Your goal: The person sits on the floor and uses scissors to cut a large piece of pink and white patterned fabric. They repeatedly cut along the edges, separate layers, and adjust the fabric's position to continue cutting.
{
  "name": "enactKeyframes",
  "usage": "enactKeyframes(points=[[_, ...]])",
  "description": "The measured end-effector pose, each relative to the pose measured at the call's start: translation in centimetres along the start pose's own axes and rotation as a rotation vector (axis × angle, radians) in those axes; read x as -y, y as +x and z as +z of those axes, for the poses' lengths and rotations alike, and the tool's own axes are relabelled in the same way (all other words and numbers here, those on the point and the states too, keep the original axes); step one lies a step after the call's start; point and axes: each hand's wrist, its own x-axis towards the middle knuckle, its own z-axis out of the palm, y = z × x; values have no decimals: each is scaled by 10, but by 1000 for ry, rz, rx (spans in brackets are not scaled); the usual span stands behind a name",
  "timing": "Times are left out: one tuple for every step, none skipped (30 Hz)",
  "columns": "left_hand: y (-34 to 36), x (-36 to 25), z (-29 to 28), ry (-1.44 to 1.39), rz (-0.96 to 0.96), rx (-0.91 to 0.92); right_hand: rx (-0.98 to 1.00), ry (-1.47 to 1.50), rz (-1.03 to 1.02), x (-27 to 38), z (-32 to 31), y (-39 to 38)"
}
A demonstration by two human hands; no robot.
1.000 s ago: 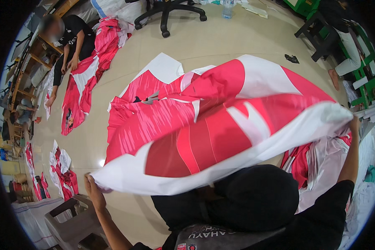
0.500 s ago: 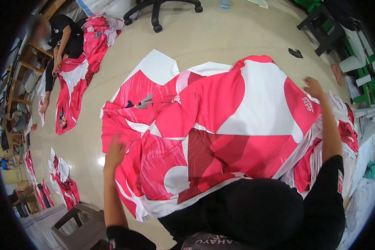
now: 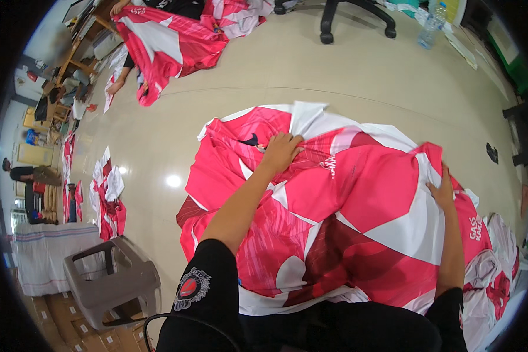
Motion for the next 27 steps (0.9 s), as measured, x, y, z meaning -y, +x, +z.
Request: enactKeyframes(points=[[-15,6,-3,-5,-25,18,67,-37,30,-1,0,-11],[-36,11,-8,-10,-49,37,102,-31,75,0,-1,-26],[-58,15,-11,-17,-83,69,137,-29,118,2,-7,-41],[-84,19,-15,-84,-136,6,242,75,77,3,-16,-53],[-112,23,-21,-164,-212,-29,345,176,38,5,-27,-63],[-141,33,-30,-156,-296,-69,312,125,46,9,-35,-77],[-169,45,-42,-158,-395,-101,277,75,54,15,-43,-91],[-193,57,-52,-191,-480,-198,245,26,61,21,-50,-101],[-216,68,-62,-225,-570,-307,334,58,37,25,-58,-109],[-234,78,-69,-236,-670,-299,285,-16,-8,30,-59,-118],[-250,85,-74,-251,-775,-295,235,-90,-54,34,-59,-127],[-264,88,-75,-265,-901,-291,182,-165,-97,35,-57,-133],[-275,88,-71,-212,-784,-291,166,-258,-83,34,-53,-138],[-284,85,-67,-158,-689,-289,209,-169,-39,29,-49,-138],[-292,81,-62,-105,-590,-281,254,-81,11,23,-43,-137],[-300,77,-58,-11,-499,-205,300,5,70,13,-42,-135],[-306,73,-57,74,-397,-126,133,-152,-73,6,-36,-138],[-310,70,-56,151,-283,-48,149,-34,-30,-4,-40,-142],[-315,70,-62,120,-308,106,156,83,16,-13,-45,-138],[-314,73,-73,100,-353,277,140,253,108,-20,-56,-142],[-313,74,-84,154,-302,223,108,425,196,-25,-70,-144],[-314,78,-104,225,-262,160,54,655,317,-26,-84,-148],[-312,81,-128,272,-255,213,200,548,243,-26,-105,-152],[-307,84,-153,342,-236,248,352,443,164,-25,-132,-155],[-298,86,-175,342,-259,299,509,342,80,-23,-161,-154],[-287,87,-197,353,-329,389,668,242,-10,-20,-188,-145],[-265,95,-221,211,-493,590,814,115,-27,-18,-210,-128]])
